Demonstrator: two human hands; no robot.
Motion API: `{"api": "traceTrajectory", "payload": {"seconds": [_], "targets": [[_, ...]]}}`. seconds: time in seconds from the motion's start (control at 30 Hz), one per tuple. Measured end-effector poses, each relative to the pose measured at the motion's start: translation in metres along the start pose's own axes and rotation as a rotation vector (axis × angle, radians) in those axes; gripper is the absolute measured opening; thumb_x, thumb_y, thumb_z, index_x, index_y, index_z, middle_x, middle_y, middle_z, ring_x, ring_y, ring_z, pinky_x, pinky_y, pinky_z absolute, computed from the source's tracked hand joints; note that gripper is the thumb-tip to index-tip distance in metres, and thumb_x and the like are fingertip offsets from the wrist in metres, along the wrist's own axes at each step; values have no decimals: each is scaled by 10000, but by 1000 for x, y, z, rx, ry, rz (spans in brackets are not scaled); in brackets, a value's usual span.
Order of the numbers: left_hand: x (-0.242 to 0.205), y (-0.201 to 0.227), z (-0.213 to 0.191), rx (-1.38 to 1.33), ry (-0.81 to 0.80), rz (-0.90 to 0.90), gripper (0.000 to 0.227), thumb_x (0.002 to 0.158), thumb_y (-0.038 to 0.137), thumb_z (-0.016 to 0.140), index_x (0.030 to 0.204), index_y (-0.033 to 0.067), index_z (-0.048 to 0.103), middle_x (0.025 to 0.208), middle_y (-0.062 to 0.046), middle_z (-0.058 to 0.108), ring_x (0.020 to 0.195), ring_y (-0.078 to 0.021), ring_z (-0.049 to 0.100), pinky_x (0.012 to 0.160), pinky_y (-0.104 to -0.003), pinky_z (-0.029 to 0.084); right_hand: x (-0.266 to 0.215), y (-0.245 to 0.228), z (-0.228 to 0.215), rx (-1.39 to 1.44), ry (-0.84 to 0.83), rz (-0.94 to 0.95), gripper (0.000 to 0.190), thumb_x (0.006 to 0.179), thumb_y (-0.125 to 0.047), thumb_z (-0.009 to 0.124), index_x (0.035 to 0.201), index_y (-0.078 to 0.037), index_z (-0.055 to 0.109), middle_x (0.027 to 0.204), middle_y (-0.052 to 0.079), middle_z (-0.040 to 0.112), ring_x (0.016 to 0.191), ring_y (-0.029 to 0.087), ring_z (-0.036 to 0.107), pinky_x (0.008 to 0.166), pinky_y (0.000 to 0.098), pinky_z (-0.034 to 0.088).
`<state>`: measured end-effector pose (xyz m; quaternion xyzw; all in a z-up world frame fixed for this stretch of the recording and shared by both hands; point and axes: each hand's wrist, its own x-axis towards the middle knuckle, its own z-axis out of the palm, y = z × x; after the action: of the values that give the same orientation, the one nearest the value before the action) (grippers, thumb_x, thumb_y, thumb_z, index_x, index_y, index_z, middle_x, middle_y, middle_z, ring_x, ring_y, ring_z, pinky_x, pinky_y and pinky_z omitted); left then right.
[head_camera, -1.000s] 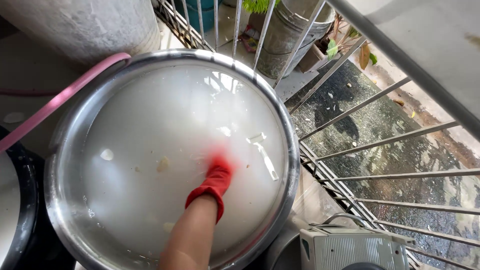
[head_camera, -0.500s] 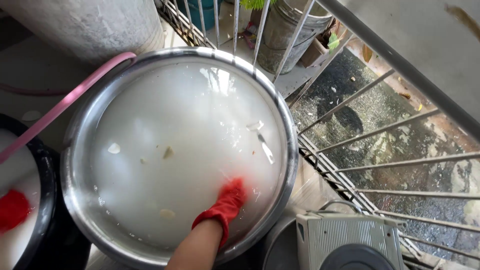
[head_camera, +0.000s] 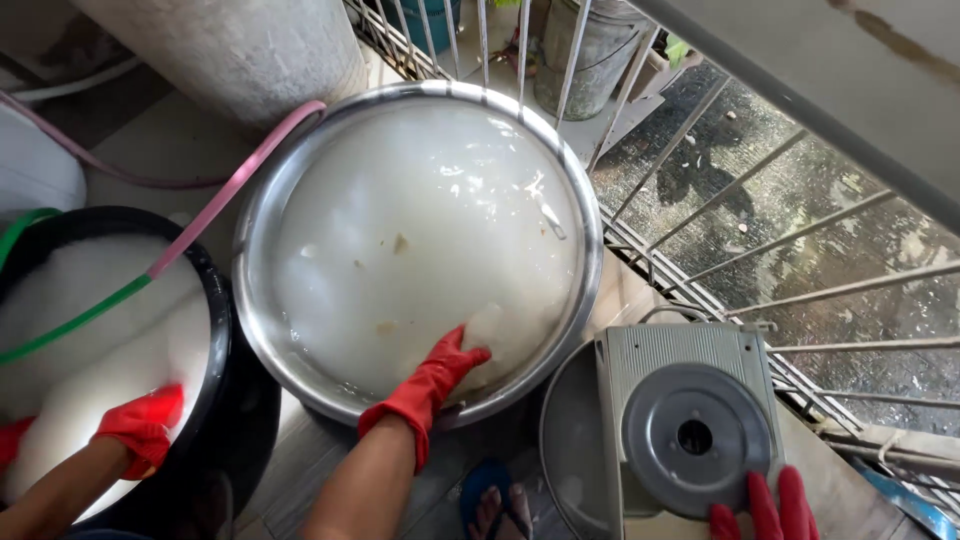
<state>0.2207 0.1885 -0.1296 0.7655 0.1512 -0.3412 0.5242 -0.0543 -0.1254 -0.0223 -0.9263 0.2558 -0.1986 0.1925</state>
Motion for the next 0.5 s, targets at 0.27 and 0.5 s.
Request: {"api": "traceTrajectory", "payload": {"seconds": [0.27, 0.5], "targets": [[-90, 98, -16, 388, 42, 131, 619, 718, 306, 737, 1308, 186, 597, 1206, -67, 667, 1068, -279, 642, 898, -402, 525, 8, 15, -21, -121, -206, 81, 697, 859, -475, 599, 1489, -182, 559, 1701, 103, 392, 1517, 332, 393, 1142, 477, 405], [-163, 178, 2, 433, -4, 167, 749, 704, 334, 770, 1415, 253, 549, 1264, -8, 688, 1097, -238, 652, 915, -364, 523, 19, -60, -102, 152, -402, 221, 637, 868, -375, 652, 1486, -321, 508, 1581, -104, 498, 1393, 201, 535, 973, 456, 565]]}}
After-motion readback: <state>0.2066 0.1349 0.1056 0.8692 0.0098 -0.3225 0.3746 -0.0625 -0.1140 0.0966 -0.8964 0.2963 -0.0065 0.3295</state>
